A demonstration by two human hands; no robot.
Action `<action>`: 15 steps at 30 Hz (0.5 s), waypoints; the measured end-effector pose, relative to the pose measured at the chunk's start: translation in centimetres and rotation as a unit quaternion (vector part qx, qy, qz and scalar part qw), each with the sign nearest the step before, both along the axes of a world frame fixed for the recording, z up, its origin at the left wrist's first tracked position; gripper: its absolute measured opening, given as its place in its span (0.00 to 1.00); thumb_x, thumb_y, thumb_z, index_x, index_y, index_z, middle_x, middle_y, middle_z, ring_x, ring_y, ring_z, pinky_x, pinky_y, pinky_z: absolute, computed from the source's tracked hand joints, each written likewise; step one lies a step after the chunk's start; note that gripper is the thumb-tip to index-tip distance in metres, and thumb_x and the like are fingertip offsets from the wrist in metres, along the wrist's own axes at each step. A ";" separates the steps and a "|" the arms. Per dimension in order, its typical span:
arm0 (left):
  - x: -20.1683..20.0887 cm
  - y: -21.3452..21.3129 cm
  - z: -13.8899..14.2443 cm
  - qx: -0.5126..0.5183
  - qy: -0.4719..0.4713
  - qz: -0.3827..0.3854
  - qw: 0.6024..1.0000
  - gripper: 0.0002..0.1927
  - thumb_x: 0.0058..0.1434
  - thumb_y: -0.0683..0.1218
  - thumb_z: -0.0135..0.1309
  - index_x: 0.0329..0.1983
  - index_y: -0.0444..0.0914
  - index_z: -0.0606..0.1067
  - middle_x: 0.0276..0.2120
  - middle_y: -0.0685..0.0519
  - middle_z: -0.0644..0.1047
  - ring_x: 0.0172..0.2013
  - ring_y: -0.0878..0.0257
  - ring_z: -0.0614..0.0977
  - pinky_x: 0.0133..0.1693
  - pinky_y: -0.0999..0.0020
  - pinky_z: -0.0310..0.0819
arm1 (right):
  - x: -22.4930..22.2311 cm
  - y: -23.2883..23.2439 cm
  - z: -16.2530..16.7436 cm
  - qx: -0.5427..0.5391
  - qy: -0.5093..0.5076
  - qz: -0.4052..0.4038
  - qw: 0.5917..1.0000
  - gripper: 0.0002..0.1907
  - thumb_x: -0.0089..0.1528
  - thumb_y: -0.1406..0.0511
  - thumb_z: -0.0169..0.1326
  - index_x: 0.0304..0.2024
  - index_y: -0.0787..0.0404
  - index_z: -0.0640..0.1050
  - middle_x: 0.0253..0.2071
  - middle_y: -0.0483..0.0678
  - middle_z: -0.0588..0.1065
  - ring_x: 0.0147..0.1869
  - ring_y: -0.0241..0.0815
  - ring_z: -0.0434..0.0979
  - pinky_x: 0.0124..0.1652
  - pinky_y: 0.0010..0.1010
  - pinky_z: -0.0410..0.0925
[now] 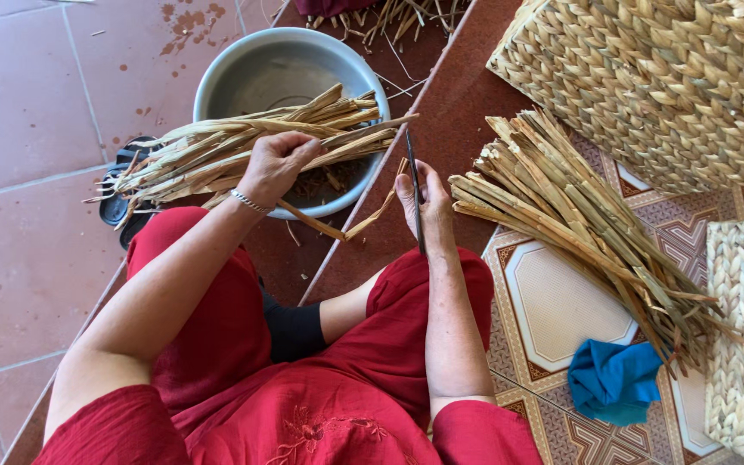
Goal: The person sits on the floor and uses scissors to trim the ends of dried palm leaves. They repeatedly pick up leaves from a metal basin, cut the tips, and place the trimmed pieces into a growing pile on the floor.
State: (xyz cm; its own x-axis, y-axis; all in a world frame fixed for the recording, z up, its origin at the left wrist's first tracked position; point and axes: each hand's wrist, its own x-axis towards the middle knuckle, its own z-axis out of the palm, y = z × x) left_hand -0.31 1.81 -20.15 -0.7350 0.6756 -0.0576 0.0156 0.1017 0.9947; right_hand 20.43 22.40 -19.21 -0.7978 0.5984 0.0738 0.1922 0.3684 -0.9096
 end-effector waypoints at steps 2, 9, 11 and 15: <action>0.1 -1.4 -0.2 -0.008 -0.047 0.024 0.999 0.12 0.68 0.46 0.59 0.46 0.32 0.82 0.35 0.57 0.82 0.35 0.73 0.78 0.39 0.77 0.74 | -0.3 -0.3 -0.1 0.035 0.003 0.034 0.999 0.38 0.72 0.39 0.48 0.65 0.64 0.74 0.42 0.42 0.77 0.47 0.30 0.77 0.44 0.24 0.70; 0.9 -2.2 -2.1 -0.008 -0.007 0.006 1.000 0.10 0.68 0.45 0.59 0.45 0.33 0.82 0.37 0.54 0.84 0.37 0.72 0.80 0.41 0.77 0.76 | -1.7 -1.7 0.2 -0.109 -0.068 0.109 0.986 0.44 0.65 0.34 0.39 0.64 0.60 0.74 0.28 0.40 0.71 0.32 0.31 0.72 0.33 0.24 0.68; 0.9 -2.5 -2.2 -0.032 -0.008 0.007 0.999 0.10 0.68 0.45 0.59 0.45 0.33 0.82 0.37 0.54 0.84 0.37 0.72 0.80 0.41 0.77 0.76 | -2.2 -2.4 0.1 -0.100 -0.051 0.127 0.985 0.44 0.67 0.34 0.40 0.61 0.63 0.75 0.31 0.41 0.72 0.34 0.32 0.73 0.36 0.25 0.68; 1.1 -3.4 -2.3 -0.066 -0.022 0.028 0.997 0.10 0.67 0.45 0.59 0.46 0.34 0.82 0.36 0.54 0.84 0.36 0.72 0.81 0.40 0.77 0.77 | -2.9 -3.4 -0.2 -0.068 -0.110 0.118 0.985 0.45 0.64 0.33 0.31 0.51 0.61 0.79 0.22 0.43 0.71 0.27 0.33 0.75 0.29 0.28 0.69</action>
